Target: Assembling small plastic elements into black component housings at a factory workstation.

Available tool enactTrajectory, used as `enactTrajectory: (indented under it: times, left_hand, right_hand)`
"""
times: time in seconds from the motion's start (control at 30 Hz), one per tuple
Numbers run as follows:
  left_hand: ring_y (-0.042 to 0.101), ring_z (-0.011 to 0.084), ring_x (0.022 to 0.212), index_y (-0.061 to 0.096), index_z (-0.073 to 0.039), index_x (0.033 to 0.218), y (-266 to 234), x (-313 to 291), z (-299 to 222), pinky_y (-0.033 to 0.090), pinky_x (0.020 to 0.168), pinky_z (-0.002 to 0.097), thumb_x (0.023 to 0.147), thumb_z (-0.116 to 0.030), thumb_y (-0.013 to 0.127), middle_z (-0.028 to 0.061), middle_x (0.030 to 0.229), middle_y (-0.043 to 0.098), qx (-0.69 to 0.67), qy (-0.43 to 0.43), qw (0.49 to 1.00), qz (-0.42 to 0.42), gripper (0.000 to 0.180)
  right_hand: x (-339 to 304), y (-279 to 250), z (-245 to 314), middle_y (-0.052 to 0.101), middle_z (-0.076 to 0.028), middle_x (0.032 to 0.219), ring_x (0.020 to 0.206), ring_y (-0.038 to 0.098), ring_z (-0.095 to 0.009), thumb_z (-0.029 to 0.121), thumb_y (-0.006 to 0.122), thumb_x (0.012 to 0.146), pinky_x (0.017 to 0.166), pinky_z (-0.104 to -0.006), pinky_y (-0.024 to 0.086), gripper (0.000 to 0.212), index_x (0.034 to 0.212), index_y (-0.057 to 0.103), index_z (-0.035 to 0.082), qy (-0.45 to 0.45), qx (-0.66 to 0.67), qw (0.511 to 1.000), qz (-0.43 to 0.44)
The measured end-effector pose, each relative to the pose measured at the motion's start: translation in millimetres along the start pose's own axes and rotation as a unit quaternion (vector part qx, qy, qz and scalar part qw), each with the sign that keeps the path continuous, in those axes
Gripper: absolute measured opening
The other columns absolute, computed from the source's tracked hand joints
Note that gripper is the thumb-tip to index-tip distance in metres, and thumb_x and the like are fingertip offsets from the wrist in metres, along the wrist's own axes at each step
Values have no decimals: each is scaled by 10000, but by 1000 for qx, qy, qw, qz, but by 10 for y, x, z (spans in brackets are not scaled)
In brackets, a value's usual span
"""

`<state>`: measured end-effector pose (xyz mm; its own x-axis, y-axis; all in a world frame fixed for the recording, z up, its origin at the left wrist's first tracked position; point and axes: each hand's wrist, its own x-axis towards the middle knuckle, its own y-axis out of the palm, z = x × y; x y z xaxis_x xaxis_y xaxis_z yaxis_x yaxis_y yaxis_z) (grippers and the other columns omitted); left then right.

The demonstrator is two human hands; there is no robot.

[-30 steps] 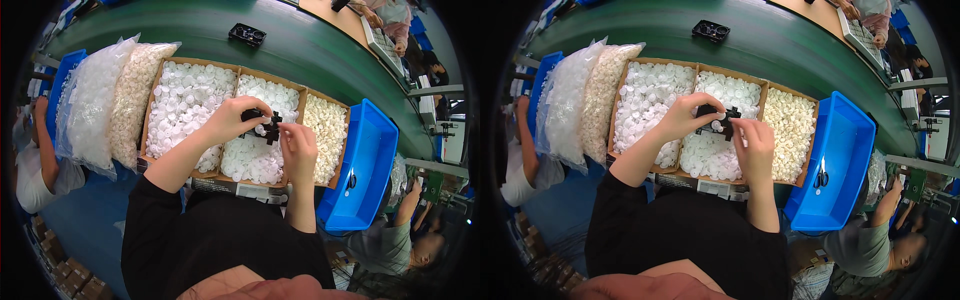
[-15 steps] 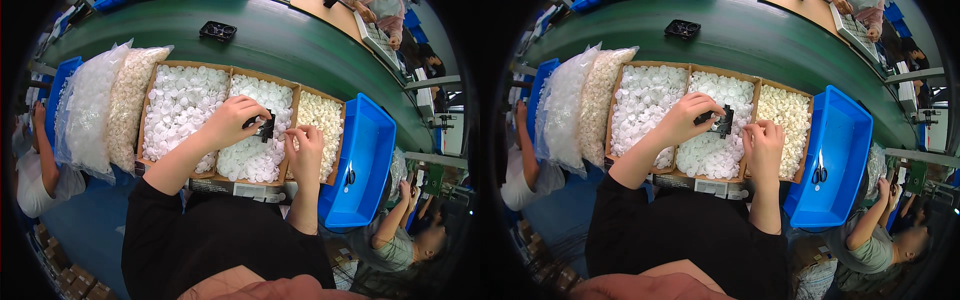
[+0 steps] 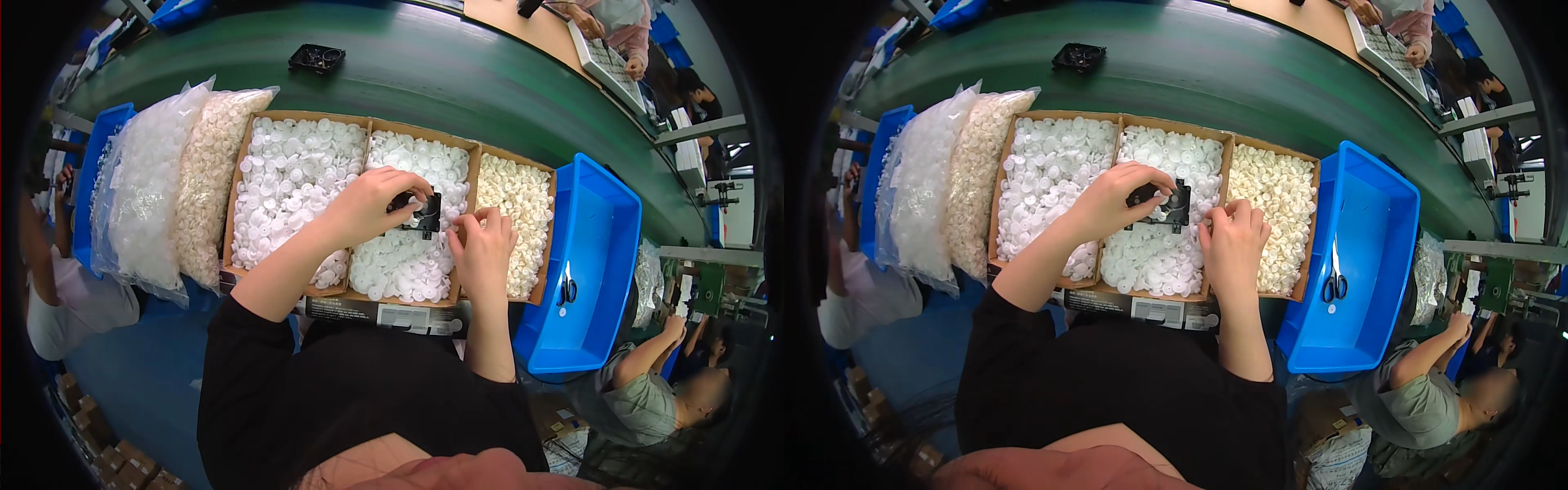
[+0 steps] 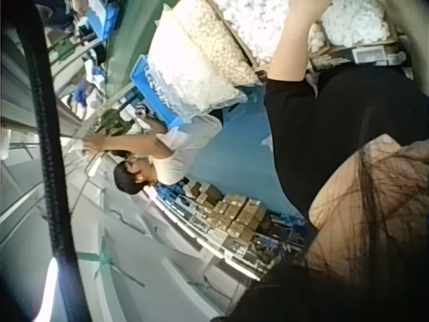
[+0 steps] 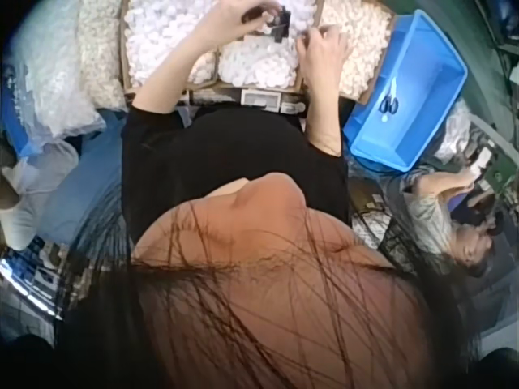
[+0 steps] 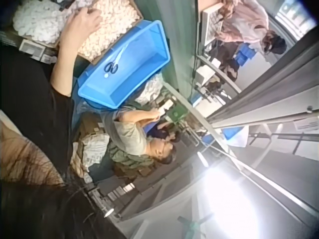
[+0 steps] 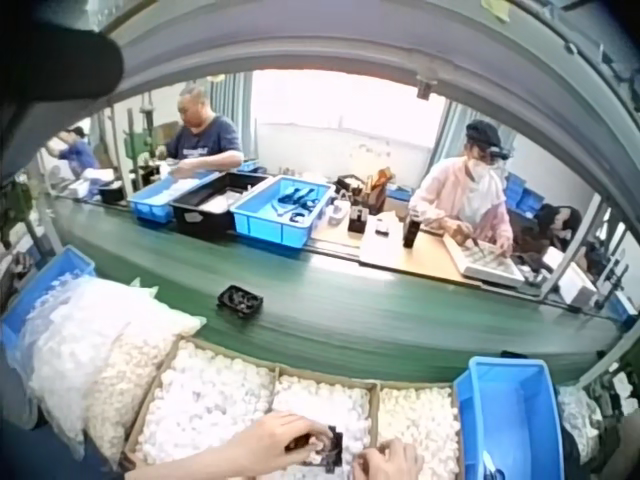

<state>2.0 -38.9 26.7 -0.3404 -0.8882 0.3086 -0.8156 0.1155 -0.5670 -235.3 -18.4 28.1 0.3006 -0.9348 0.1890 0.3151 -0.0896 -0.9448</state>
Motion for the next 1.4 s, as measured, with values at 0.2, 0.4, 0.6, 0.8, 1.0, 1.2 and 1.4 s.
enactTrajectory:
  times: [0.2,0.4,0.6,0.8,1.0,1.2,1.4]
  left_hand:
    - [743,239,1031,690,-65,1169,-40,14,-37,567,951,378,913,-43,753,62,1032,776,-87,-77,993,7,264]
    - [755,228,1015,676,-52,1199,-49,3,-8,584,925,364,925,-48,754,69,1025,782,-91,-68,993,38,285]
    - [756,225,1013,671,-59,1212,-54,-3,-23,586,922,360,929,-53,755,64,1025,781,-105,-67,991,52,295]
    - [752,240,991,641,-60,1223,-100,-15,-62,580,899,370,939,-45,729,78,1014,779,-134,-56,987,67,297]
    - [687,245,1113,645,-80,1238,-137,-19,-31,538,998,394,909,-86,760,67,1068,769,-69,-60,983,159,349]
    - [596,302,1246,584,-143,1412,-140,-151,-104,450,1122,459,810,-155,839,85,1294,660,88,29,988,127,654]
    - [596,345,1225,501,-162,1495,-370,138,-35,463,1087,479,746,-242,869,135,1250,645,151,37,987,32,839]
  right_hand:
    - [13,50,-32,589,-75,1081,1062,544,-288,155,812,839,922,-444,394,154,947,715,106,2,-7,1000,6]
    - [9,51,-30,585,-76,1094,1060,544,-282,137,801,846,922,-436,388,155,958,701,95,-2,-11,1000,9]
    - [-8,68,-43,580,-76,1099,1057,547,-274,143,801,850,922,-428,386,169,974,698,94,-5,-7,1000,12]
    - [-13,69,-50,579,-76,1098,1056,551,-274,141,797,853,923,-428,386,165,975,697,93,-7,-2,1000,5]
    - [-20,64,-48,581,-78,1094,1054,554,-277,133,791,854,923,-434,389,157,973,697,92,-6,5,1000,3]
    - [-11,84,-31,598,-96,1088,1087,581,-302,127,796,855,953,-467,397,153,977,713,91,-7,34,999,3]
    - [-49,96,-121,603,-116,1070,1074,591,-320,153,791,846,942,-487,410,168,980,707,95,-9,44,999,-5]
